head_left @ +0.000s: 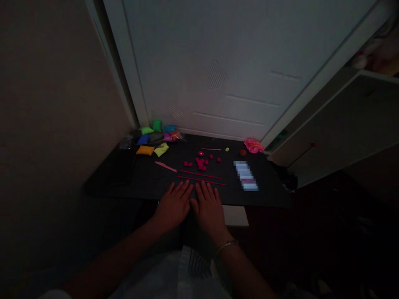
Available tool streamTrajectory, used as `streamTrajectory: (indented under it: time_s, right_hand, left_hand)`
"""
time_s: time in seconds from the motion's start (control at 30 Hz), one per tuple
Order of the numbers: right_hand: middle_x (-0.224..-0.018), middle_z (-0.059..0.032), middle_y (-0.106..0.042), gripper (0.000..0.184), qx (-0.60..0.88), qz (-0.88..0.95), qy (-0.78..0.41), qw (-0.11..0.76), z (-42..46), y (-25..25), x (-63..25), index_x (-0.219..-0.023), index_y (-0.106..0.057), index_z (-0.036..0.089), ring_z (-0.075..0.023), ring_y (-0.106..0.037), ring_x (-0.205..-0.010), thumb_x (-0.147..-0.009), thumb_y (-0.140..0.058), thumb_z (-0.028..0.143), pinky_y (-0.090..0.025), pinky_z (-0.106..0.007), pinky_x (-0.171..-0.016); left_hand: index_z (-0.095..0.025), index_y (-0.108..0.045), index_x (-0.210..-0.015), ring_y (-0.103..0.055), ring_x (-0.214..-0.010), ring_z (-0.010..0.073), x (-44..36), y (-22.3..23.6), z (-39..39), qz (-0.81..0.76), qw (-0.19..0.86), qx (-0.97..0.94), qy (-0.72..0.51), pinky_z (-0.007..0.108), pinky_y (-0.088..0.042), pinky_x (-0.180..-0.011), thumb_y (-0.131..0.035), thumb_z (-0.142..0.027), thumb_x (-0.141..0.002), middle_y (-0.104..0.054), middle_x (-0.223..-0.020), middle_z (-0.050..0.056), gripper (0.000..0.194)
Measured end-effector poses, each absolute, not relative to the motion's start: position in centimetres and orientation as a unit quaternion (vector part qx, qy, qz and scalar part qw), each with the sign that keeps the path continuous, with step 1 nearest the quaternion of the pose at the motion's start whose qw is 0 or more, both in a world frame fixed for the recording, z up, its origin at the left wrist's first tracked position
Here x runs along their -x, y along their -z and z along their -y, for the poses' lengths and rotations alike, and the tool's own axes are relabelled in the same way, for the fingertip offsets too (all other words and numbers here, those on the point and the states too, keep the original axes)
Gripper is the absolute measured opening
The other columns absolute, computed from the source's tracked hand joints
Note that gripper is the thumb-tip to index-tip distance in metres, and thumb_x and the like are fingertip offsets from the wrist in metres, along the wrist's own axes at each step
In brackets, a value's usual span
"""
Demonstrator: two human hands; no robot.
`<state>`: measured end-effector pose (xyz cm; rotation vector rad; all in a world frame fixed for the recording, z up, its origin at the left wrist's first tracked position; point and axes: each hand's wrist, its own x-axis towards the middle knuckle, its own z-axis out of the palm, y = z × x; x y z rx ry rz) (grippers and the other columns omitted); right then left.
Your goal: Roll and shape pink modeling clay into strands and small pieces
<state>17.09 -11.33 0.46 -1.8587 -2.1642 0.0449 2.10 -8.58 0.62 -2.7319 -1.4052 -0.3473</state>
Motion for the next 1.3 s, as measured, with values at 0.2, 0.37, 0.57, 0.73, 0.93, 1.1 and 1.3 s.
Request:
streamTrajectory:
  time_s: [0.2, 0.37, 0.57, 0.73, 0.93, 1.1, 1.3]
  right_hand:
    - [-0.142, -0.0121, -0.026, 0.054, 0.655, 0.736, 0.007, 0.172, 11.9, -0.9, -17.1, -0.136, -0.028, 0.012, -0.0261, -0.022, -0.131, -0.089, -0.033, 0.038, -0.021, -0.047, -0.104]
    - [-0.141, -0.0103, -0.031, 0.055, 0.614, 0.765, -0.022, 0.193, 11.5, -0.9, -14.7, -0.135, -0.03, 0.011, -0.0246, -0.024, -0.131, -0.089, -0.031, 0.041, -0.019, -0.045, -0.106]
    - [-0.139, -0.0109, -0.035, 0.054, 0.599, 0.775, -0.029, 0.2, 10.9, -0.4, -13.4, -0.133, -0.034, 0.01, -0.0236, -0.025, -0.13, -0.089, -0.031, 0.042, -0.017, -0.045, -0.107]
    - [-0.138, -0.0092, -0.036, 0.054, 0.597, 0.778, -0.036, 0.192, 11.3, 0.0, -13.7, -0.133, -0.033, 0.013, -0.023, -0.028, -0.129, -0.089, -0.032, 0.043, -0.019, -0.045, -0.106]
    - [-0.14, -0.0092, -0.033, 0.052, 0.589, 0.782, -0.011, 0.202, 10.8, -0.3, -15.1, -0.135, -0.031, 0.014, -0.0229, -0.026, -0.13, -0.089, -0.034, 0.039, -0.023, -0.045, -0.105]
    - [-0.137, -0.0119, -0.037, 0.047, 0.642, 0.736, 0.036, 0.214, 12.6, 0.7, -19.1, -0.131, -0.036, 0.01, -0.0247, -0.026, -0.13, -0.089, -0.034, 0.03, -0.025, -0.046, -0.103]
    - [-0.135, -0.0113, -0.04, 0.046, 0.633, 0.746, 0.035, 0.202, 13.1, 0.7, -20.1, -0.13, -0.039, 0.011, -0.0253, -0.03, -0.128, -0.089, -0.035, 0.031, -0.027, -0.046, -0.103]
  left_hand:
    - [-0.012, -0.028, -0.135, -0.035, -0.126, 0.0199, 1.1, -0.9, 7.5, 0.485, 0.036, 0.861, 0.152, 0.039, -0.03, -0.101, -0.027, -0.024, -0.086, -0.036, -0.138, 0.011, 0.05]
    - [-0.008, -0.034, -0.132, -0.033, -0.126, 0.0247, 3.4, -1.6, 5.1, 0.512, 0.08, 0.837, 0.176, 0.044, -0.029, -0.102, -0.026, -0.025, -0.085, -0.038, -0.136, 0.013, 0.05]
    - [-0.008, -0.037, -0.13, -0.034, -0.126, 0.0235, 3.6, -1.5, 2.9, 0.508, 0.088, 0.84, 0.172, 0.044, -0.028, -0.102, -0.026, -0.024, -0.084, -0.04, -0.135, 0.013, 0.05]
    - [-0.008, -0.039, -0.129, -0.034, -0.126, 0.023, 3.4, -1.0, 3.0, 0.52, 0.08, 0.834, 0.165, 0.043, -0.027, -0.103, -0.027, -0.023, -0.084, -0.041, -0.135, 0.012, 0.049]
    - [-0.007, -0.04, -0.128, -0.035, -0.126, 0.0229, 3.5, -0.8, 3.1, 0.526, 0.079, 0.83, 0.169, 0.041, -0.026, -0.103, -0.028, -0.022, -0.084, -0.041, -0.134, 0.013, 0.048]
    - [-0.009, -0.043, -0.126, -0.038, -0.124, 0.0228, 3.8, -0.9, 2.8, 0.522, 0.076, 0.828, 0.19, 0.041, -0.028, -0.102, -0.031, -0.022, -0.083, -0.044, -0.132, 0.012, 0.047]
    - [-0.017, -0.055, -0.115, -0.044, -0.119, 0.0244, 2.2, -1.0, 5.2, 0.444, 0.059, 0.866, 0.222, 0.045, -0.028, -0.101, -0.037, -0.027, -0.083, -0.054, -0.123, 0.007, 0.038]
